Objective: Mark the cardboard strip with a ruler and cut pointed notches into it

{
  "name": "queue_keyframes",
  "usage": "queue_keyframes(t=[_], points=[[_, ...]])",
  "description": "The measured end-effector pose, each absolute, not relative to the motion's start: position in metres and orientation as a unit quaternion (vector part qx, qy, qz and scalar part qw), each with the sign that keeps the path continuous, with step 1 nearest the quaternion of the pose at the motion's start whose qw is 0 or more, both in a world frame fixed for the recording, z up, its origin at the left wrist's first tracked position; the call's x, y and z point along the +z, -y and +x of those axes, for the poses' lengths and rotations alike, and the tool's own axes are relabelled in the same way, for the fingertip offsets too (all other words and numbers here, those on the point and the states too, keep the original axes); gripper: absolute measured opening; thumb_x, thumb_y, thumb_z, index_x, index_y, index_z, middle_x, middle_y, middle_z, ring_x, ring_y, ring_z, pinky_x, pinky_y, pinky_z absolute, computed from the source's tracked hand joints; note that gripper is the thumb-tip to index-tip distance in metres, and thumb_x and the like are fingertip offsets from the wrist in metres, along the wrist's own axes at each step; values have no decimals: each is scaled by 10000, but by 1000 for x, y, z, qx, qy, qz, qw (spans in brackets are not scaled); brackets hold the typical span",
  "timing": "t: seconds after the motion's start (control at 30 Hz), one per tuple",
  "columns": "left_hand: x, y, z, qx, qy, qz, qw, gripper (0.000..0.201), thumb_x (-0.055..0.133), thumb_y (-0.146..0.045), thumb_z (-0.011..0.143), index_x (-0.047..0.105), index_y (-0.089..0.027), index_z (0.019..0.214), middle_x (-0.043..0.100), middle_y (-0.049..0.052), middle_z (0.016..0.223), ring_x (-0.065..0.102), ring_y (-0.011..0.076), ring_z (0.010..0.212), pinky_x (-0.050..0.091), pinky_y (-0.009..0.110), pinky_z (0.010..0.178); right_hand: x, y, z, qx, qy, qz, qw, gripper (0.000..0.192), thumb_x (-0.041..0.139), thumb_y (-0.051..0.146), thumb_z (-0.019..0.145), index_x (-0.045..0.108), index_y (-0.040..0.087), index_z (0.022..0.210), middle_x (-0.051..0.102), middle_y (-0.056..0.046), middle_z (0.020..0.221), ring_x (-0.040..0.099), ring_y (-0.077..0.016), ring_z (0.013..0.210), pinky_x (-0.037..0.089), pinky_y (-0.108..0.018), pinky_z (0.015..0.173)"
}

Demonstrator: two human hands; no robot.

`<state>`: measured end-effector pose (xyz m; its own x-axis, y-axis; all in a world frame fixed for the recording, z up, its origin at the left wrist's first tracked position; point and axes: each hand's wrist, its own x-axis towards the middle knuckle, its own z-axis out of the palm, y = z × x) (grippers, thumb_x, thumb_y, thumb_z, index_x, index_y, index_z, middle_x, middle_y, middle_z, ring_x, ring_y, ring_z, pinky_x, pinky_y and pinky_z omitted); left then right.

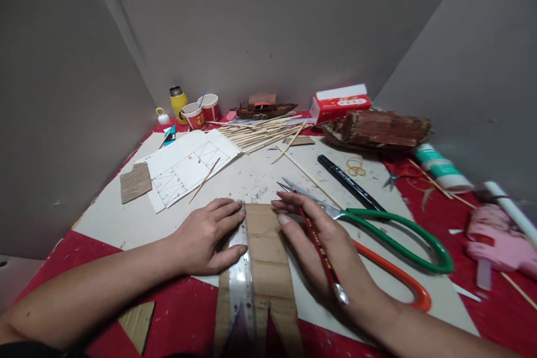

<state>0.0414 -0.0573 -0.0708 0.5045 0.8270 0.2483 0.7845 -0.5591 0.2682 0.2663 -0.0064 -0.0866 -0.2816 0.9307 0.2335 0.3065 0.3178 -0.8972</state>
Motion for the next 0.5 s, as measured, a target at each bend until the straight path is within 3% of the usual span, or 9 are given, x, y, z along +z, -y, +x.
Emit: queue_keyframes(t=[0.23,0.5], points=[[-68,57,42,170,-468,865,55,558,576,-396,856,585,-42,1287,635,213,1322,560,346,1228,504,503,1017,-83,11,266,418,692,-426,406,299,563,403,957,578,240,1207,701,-124,1181,656,-287,1126,520,-492,992],[-66,56,42,181,-464,867,25,523,592,-372,849,626,-33,1246,649,231,1299,599,370,1183,541,519,971,-74,22,267,393,702,-389,448,233,500,385,1007,622,291,1183,726,-60,1117,677,-231,1058,529,-430,984]])
